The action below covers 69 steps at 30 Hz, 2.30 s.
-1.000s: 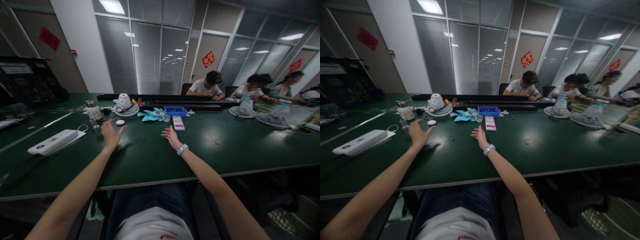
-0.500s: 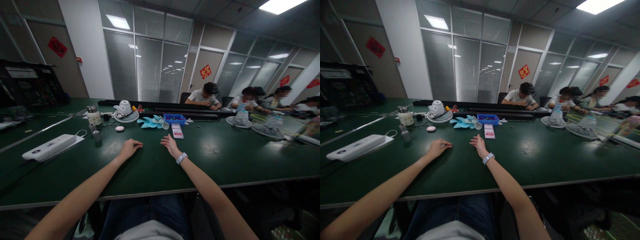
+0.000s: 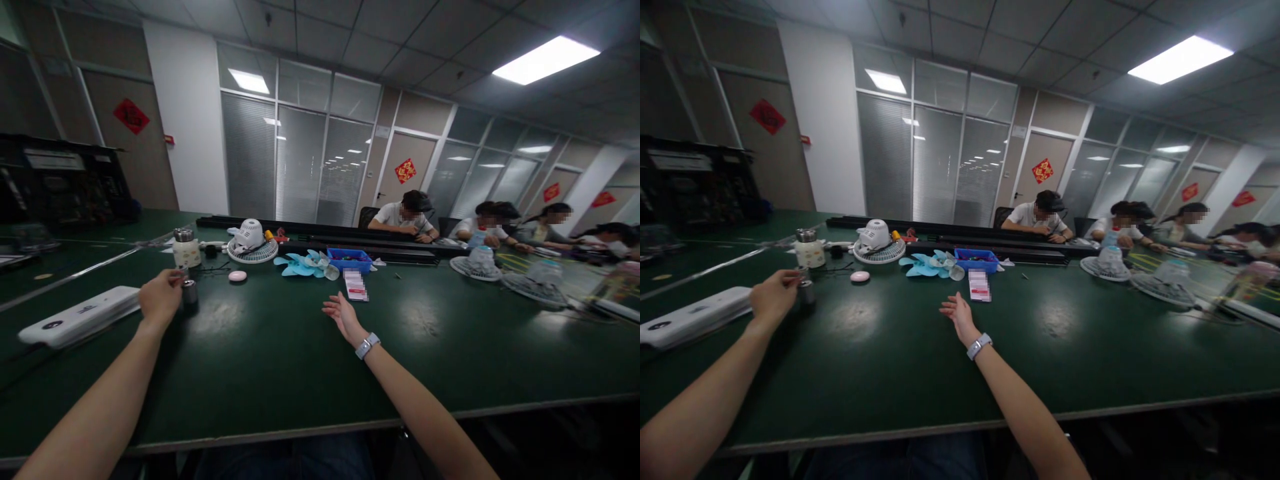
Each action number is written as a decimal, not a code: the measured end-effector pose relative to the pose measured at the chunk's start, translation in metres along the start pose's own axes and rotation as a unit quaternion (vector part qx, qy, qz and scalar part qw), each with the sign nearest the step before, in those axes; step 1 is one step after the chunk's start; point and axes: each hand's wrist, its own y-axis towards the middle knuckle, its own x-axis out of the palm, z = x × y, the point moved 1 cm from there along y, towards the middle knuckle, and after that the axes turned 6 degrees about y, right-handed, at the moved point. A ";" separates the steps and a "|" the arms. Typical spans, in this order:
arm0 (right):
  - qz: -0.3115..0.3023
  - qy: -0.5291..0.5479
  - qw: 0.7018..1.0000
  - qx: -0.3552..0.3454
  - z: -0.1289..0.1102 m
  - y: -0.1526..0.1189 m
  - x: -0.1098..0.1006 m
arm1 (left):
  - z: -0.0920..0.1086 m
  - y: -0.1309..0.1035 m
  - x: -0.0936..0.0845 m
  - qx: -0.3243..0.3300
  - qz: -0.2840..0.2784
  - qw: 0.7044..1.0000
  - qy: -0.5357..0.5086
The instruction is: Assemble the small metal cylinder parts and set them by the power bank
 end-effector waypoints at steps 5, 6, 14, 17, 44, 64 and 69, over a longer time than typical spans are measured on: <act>-0.001 -0.006 1.000 -0.001 0.000 0.001 -0.002 | 0.007 -0.003 -0.002 0.029 0.027 0.998 -0.053; -0.002 -0.007 1.000 -0.002 0.000 0.000 -0.001 | 0.008 -0.003 -0.002 0.038 0.026 0.997 -0.055; -0.004 0.008 1.000 0.000 -0.002 -0.003 -0.002 | 0.010 -0.002 0.002 0.061 0.020 0.997 -0.037; -0.003 0.012 1.000 0.004 -0.002 -0.002 -0.002 | 0.012 -0.002 0.001 0.066 0.014 0.998 -0.017; -0.017 -0.053 0.998 -0.010 -0.003 -0.008 0.002 | 0.071 -0.060 0.017 0.142 -0.178 0.972 -0.061; -0.233 -0.382 0.844 -0.295 0.006 -0.033 0.032 | 0.152 -0.180 0.035 0.325 -0.345 0.807 -0.354; -0.216 -0.496 0.777 -0.323 -0.008 -0.042 0.040 | 0.151 -0.179 0.039 0.309 -0.348 0.811 -0.354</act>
